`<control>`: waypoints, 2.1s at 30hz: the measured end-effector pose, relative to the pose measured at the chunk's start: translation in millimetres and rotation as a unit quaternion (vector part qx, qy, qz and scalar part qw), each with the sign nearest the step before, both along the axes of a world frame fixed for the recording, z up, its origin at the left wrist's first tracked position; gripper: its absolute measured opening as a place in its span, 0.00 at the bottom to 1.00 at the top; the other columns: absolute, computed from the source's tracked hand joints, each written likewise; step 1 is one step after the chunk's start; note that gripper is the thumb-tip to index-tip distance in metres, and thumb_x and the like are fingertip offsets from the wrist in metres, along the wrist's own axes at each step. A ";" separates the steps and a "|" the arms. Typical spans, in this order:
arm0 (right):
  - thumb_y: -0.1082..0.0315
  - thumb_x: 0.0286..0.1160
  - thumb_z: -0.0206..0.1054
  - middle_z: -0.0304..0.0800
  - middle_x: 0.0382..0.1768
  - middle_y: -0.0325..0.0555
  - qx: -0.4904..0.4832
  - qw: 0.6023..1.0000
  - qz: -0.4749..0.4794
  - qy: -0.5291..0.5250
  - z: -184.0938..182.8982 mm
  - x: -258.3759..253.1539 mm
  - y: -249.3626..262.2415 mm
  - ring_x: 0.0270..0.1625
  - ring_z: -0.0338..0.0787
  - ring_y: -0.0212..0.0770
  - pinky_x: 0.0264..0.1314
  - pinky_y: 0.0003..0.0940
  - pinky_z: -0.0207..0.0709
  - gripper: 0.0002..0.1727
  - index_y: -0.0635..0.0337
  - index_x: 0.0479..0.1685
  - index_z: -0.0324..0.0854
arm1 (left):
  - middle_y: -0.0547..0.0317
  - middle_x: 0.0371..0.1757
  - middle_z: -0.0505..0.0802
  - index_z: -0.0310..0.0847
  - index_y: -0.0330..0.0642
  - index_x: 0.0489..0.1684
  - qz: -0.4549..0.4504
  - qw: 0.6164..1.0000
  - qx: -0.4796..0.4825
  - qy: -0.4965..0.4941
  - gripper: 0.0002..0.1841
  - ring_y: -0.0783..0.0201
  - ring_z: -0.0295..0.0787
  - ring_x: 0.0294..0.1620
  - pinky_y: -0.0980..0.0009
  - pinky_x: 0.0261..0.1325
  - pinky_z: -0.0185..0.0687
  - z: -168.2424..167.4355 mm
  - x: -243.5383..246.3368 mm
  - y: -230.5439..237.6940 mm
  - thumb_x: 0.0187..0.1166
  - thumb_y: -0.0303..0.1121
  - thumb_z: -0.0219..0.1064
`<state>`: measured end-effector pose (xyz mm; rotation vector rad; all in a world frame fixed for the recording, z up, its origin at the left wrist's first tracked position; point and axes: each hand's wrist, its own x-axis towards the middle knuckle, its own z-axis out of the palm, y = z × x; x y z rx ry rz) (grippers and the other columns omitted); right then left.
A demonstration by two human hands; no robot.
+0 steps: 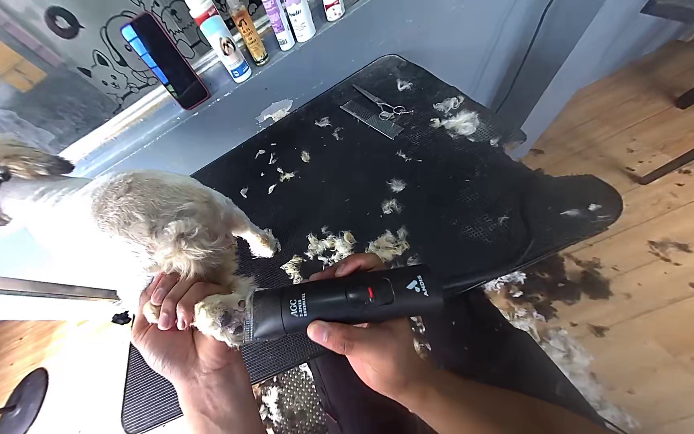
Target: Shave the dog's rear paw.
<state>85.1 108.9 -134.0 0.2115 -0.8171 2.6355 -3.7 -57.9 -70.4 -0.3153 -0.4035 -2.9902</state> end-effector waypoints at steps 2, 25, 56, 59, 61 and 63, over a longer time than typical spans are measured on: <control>0.86 0.55 0.80 0.91 0.53 0.56 0.041 0.999 0.005 0.022 4.4 -1.7 2.6 0.57 0.93 0.50 0.59 0.46 0.90 0.30 0.58 0.60 0.78 | 0.69 0.12 0.74 0.75 0.38 0.22 0.003 1.000 0.000 0.001 0.25 0.80 0.71 0.11 0.87 0.15 0.64 -0.6 -0.6 1.6 0.88 0.34 0.34; 0.88 0.48 0.80 0.88 0.54 0.55 0.156 0.975 -0.020 0.156 29.8 -28.8 20.7 0.65 0.89 0.53 0.71 0.52 0.86 0.29 0.63 0.54 0.77 | 0.68 0.13 0.77 0.76 0.38 0.24 -0.060 0.998 0.001 -0.019 0.25 0.79 0.72 0.11 0.87 0.15 0.66 4.9 2.8 1.1 0.90 0.35 0.36; 0.83 0.52 0.82 0.88 0.58 0.50 0.120 0.987 -0.061 0.088 -16.3 3.7 14.4 0.69 0.87 0.52 0.74 0.55 0.83 0.29 0.53 0.57 0.82 | 0.68 0.13 0.77 0.77 0.36 0.26 -0.056 0.998 0.008 -0.020 0.27 0.78 0.74 0.13 0.86 0.17 0.69 7.0 4.4 -13.0 0.90 0.35 0.33; 0.85 0.52 0.81 0.87 0.58 0.51 0.108 0.988 -0.048 0.102 -11.9 1.0 14.1 0.69 0.87 0.53 0.74 0.55 0.83 0.29 0.55 0.57 0.81 | 0.68 0.13 0.78 0.77 0.37 0.24 -0.057 0.998 0.007 -0.014 0.27 0.78 0.75 0.13 0.85 0.18 0.70 5.8 3.0 -16.2 0.89 0.35 0.34; 0.85 0.52 0.81 0.87 0.58 0.51 0.108 0.987 -0.046 0.105 -10.3 0.0 13.9 0.69 0.87 0.52 0.73 0.55 0.83 0.29 0.56 0.56 0.81 | 0.68 0.14 0.78 0.77 0.36 0.26 -0.059 0.998 0.008 -0.012 0.27 0.78 0.75 0.14 0.86 0.18 0.70 5.3 2.5 -16.2 0.90 0.35 0.34; 0.85 0.51 0.81 0.87 0.57 0.50 0.104 0.988 -0.045 0.106 -9.0 -0.9 12.8 0.68 0.87 0.52 0.73 0.54 0.83 0.29 0.55 0.56 0.81 | 0.68 0.14 0.78 0.78 0.36 0.26 -0.060 0.998 0.006 -0.015 0.27 0.78 0.75 0.14 0.86 0.18 0.70 5.9 2.4 -14.2 0.90 0.35 0.34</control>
